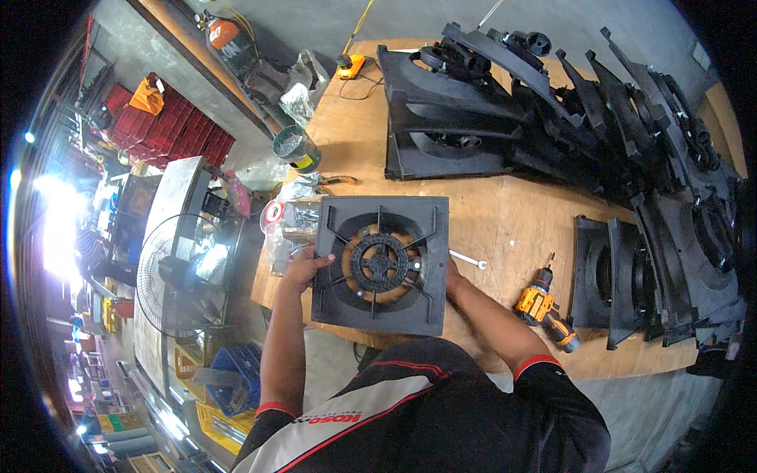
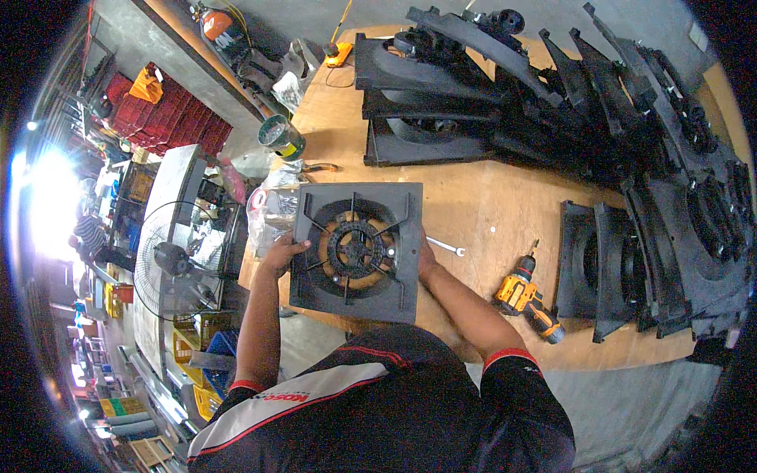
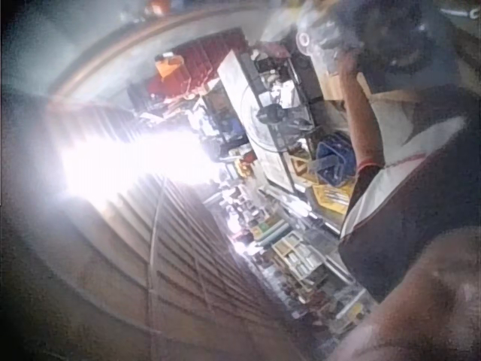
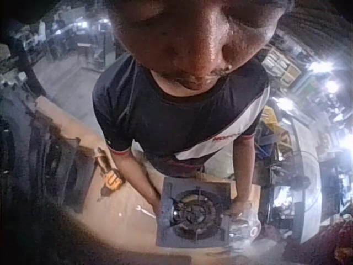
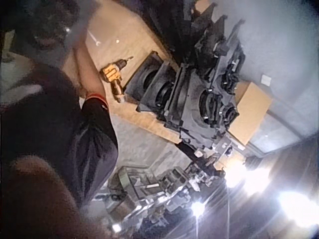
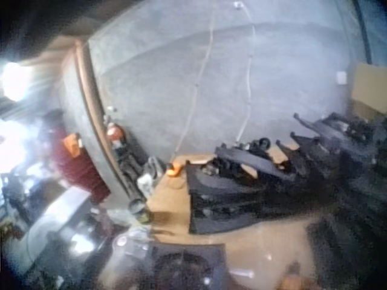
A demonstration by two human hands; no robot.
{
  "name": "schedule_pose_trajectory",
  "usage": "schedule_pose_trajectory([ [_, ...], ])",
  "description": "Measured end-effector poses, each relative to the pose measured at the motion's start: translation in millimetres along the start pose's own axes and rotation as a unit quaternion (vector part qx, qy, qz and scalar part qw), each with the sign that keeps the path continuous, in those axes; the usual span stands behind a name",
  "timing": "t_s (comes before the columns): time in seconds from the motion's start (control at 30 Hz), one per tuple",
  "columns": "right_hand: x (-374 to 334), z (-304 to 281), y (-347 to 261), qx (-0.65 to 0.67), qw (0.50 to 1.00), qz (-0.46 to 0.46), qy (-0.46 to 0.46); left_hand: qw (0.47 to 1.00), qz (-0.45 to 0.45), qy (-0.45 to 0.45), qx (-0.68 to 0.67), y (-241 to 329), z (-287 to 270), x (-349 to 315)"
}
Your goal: The person assembles a black plastic fan housing by placing a fan blade into the housing, inserting screws, and tightening them with a cordless drill. The person then uses a wrench to tighten additional fasteners on the side of the housing before setting the completed unit aside.
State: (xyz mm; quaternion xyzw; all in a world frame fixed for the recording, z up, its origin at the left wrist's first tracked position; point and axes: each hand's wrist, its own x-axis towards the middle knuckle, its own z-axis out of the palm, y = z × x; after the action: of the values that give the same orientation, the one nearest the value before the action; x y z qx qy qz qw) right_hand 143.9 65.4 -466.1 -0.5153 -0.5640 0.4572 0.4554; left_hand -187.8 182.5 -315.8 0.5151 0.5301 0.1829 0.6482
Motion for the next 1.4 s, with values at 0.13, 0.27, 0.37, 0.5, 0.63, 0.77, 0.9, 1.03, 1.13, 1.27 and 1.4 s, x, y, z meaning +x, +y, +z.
schedule_pose_trajectory([
  [0.13,5,5,20,0.119,0.992,0.044,0.024,1.0,-0.005,0.022,0.002,-1,-2,-1],
  [0.27,0,2,25,0.079,0.991,0.031,0.106,0.999,-0.02,0.026,-0.006,3,2,-6],
  [0.37,-3,-21,30,-0.025,0.972,0.021,0.232,1.0,-0.02,0.006,-0.01,24,15,-14],
  [0.5,-32,-66,-57,-0.238,0.905,-0.023,0.352,0.994,-0.063,0.009,-0.086,12,22,-24],
  [0.63,-19,-86,-122,-0.073,0.935,0.05,0.343,0.99,-0.063,-0.045,-0.114,38,42,-33],
  [0.77,17,-54,-159,-0.195,0.966,-0.03,0.169,0.983,-0.062,-0.086,-0.147,40,40,-32],
  [0.9,51,-7,-175,-0.337,0.935,-0.088,0.059,0.979,-0.026,-0.109,-0.168,13,27,-15],
  [1.03,67,15,-169,-0.441,0.89,-0.098,0.063,0.973,-0.015,-0.127,-0.19,14,24,-18],
  [1.13,65,28,-170,-0.436,0.893,-0.066,0.09,0.964,-0.004,-0.165,-0.207,7,21,-18],
  [1.27,66,43,-164,-0.389,0.916,0.015,0.1,0.967,0.005,-0.162,-0.198,20,23,-30],
  [1.4,76,42,-168,-0.334,0.94,0.022,0.07,0.96,-0.01,-0.181,-0.216,15,22,-26],
])
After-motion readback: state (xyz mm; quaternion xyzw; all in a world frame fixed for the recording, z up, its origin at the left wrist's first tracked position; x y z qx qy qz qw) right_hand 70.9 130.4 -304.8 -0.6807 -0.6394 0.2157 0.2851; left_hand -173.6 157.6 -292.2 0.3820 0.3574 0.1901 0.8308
